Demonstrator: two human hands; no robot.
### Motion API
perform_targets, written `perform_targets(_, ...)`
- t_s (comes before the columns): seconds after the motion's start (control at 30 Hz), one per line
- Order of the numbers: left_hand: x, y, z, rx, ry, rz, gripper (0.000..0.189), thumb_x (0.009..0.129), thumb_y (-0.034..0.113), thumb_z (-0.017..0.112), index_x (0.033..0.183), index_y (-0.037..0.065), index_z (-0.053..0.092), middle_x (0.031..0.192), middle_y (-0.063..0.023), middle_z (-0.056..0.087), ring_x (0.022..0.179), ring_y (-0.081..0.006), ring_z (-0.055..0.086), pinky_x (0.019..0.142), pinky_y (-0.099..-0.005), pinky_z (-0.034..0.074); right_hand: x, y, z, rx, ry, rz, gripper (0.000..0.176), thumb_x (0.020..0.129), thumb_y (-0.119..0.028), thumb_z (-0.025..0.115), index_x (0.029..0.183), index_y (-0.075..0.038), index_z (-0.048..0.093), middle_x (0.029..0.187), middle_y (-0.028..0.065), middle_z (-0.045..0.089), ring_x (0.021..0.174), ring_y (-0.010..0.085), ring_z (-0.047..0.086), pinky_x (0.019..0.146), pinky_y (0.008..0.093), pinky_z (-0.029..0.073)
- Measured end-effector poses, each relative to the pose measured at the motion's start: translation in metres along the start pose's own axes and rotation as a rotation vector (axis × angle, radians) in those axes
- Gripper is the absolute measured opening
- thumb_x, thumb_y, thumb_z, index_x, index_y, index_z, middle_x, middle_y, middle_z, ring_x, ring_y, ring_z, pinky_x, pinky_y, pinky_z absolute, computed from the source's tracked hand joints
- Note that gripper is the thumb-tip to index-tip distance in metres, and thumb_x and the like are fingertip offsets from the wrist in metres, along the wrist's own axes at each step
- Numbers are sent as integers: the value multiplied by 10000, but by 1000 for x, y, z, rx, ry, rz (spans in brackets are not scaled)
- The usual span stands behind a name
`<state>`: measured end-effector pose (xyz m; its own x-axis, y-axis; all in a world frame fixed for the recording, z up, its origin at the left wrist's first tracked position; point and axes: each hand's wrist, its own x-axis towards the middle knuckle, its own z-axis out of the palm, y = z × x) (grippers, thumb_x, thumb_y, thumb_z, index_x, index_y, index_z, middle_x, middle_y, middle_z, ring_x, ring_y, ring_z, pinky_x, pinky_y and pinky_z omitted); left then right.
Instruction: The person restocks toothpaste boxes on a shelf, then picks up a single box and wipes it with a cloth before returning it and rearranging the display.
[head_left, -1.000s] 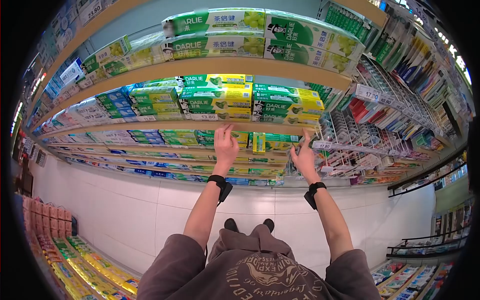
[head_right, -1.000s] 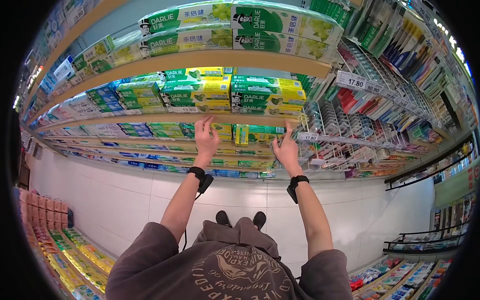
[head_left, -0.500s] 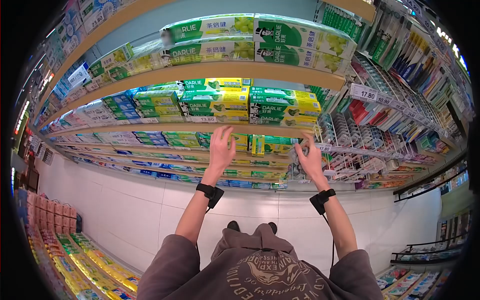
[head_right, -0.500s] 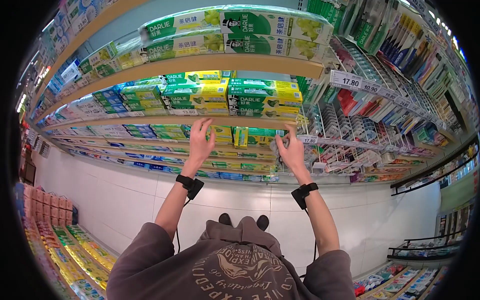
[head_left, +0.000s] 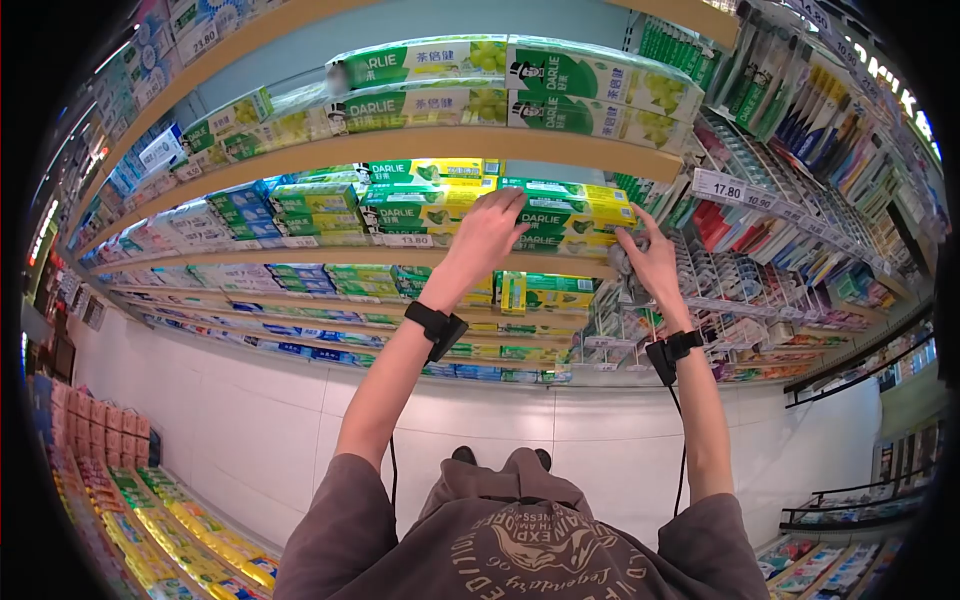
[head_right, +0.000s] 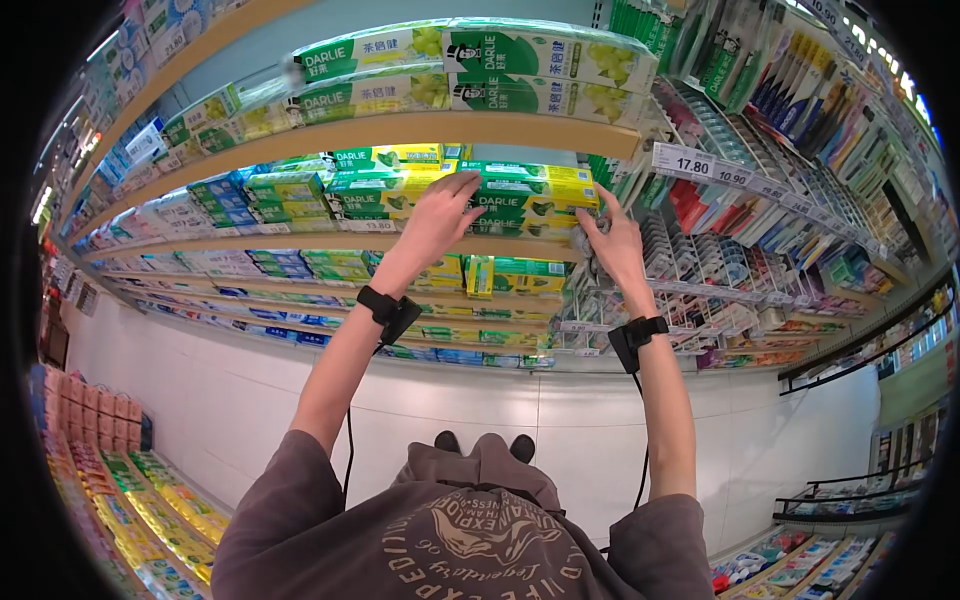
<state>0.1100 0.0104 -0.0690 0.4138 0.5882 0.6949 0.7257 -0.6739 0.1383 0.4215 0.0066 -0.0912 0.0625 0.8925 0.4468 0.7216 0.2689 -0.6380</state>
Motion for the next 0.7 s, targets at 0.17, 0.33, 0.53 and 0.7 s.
perform_targets(0.17, -2, -5, 15, 46, -66, 20, 450, 881, 123, 713, 1278, -29, 566, 1344, -176, 577, 1267, -346, 532, 1085, -444, 439, 0, -3, 4, -160, -88, -14, 624, 945, -455, 661, 1499, -231, 482, 779, 182, 632, 764, 357, 653, 718, 449, 502)
perform_targets(0.33, -6, -6, 22, 61, -9, 19, 440, 859, 82, 711, 1264, -18, 570, 1341, -169, 577, 1290, -346, 514, 1107, -447, 416, -6, -8, 3, -171, -94, 22, 617, 950, -456, 656, 1505, -261, 469, 914, 222, 656, 892, 403, 652, 792, 468, 506)
perform_targets(0.53, -5, -10, 33, 127, 0, 21, 440, 806, 14, 706, 1229, 1, 583, 1306, -159, 585, 1260, -324, 535, 1103, -438, 420, -6, -5, 7, -164, -95, 14, 602, 954, -437, 656, 1497, -260, 464, 955, 225, 680, 925, 415, 668, 813, 475, 517)
perform_targets(0.7, -1, -8, 30, 119, 4, 9, 478, 753, -56, 687, 1218, -5, 590, 1242, -153, 595, 1206, -334, 553, 1084, -449, 430, -2, -7, 1, -157, -123, -8, 620, 945, -432, 668, 1487, -210, 466, 954, 226, 692, 901, 403, 682, 774, 474, 522)
